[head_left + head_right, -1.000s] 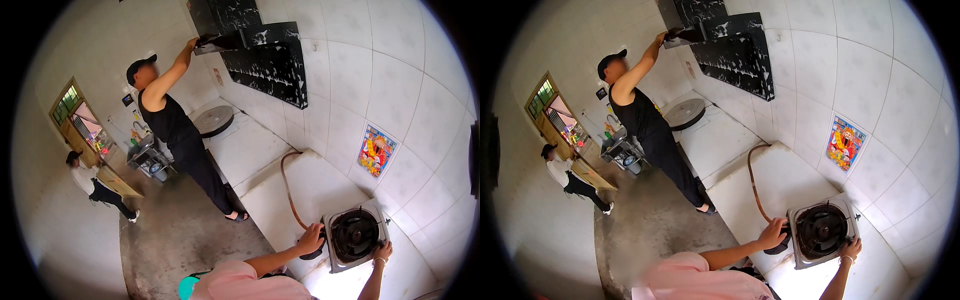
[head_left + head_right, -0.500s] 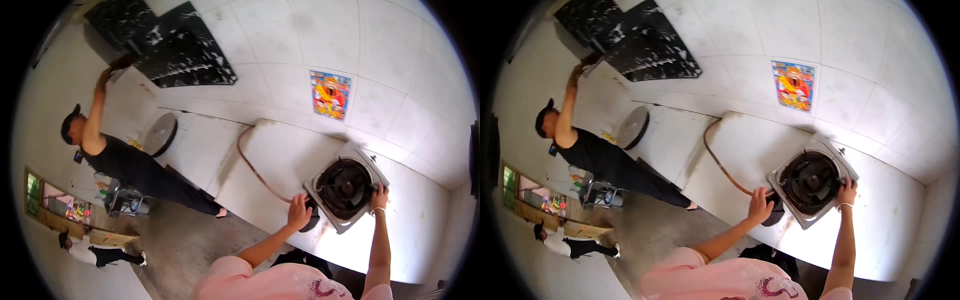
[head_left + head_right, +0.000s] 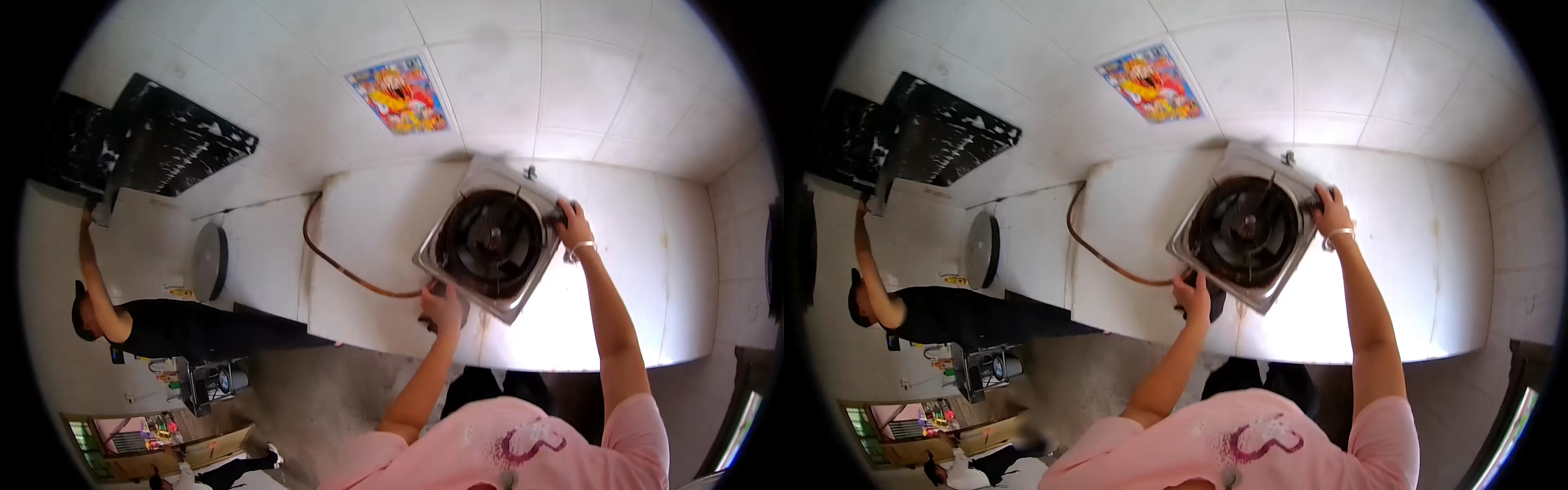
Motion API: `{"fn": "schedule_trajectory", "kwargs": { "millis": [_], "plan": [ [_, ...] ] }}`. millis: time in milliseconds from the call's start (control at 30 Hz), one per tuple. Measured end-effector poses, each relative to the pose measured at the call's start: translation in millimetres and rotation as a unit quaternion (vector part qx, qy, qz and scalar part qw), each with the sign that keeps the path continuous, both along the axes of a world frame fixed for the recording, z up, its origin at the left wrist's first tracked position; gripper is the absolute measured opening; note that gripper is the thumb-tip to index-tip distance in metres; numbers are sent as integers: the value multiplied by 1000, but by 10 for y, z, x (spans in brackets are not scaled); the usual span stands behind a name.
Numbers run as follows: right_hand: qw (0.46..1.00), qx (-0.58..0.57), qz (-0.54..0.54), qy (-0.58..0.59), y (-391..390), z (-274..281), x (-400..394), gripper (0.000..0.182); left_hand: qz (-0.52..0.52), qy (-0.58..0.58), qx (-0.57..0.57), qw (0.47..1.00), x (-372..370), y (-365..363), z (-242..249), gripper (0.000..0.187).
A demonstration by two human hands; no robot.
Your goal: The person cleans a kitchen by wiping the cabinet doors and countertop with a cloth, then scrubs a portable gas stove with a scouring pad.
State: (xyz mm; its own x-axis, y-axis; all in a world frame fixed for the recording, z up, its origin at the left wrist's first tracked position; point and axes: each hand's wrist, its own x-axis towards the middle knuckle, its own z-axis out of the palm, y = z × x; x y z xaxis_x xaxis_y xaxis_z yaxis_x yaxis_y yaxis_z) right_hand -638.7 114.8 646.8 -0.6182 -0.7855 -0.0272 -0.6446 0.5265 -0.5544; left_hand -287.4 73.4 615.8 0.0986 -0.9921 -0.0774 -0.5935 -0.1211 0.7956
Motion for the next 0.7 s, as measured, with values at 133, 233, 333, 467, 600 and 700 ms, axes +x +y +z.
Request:
{"fn": "schedule_trajectory", "kwargs": {
  "millis": [133, 233, 333, 467, 600, 700],
  "plan": [
    [999, 13, 12, -44, 94, -403, -114, 53, 39, 61, -19, 997, -74, 8, -325, 77],
    [999, -14, 48, -19, -34, -484, -214, 55, 62, -4, 20, 998, -163, 19, -267, 80],
    [998, 25, 51, -9, -50, -105, -72, 52, 96, -39, -38, 994, 85, -228, 105, 82],
    [984, -126, 123, 16, 19, -867, -517, 57, 125, -77, -215, 966, 963, -976, 856, 84],
    [988, -133, 30, -80, 306, -770, -787, 52, 102, -144, -429, 886, 1889, -1899, 2444, 61],
    [980, -183, -15, -74, 610, -688, -834, 46, 85, -270, -492, 823, 2334, -2370, 3832, 58]
  ]
}}
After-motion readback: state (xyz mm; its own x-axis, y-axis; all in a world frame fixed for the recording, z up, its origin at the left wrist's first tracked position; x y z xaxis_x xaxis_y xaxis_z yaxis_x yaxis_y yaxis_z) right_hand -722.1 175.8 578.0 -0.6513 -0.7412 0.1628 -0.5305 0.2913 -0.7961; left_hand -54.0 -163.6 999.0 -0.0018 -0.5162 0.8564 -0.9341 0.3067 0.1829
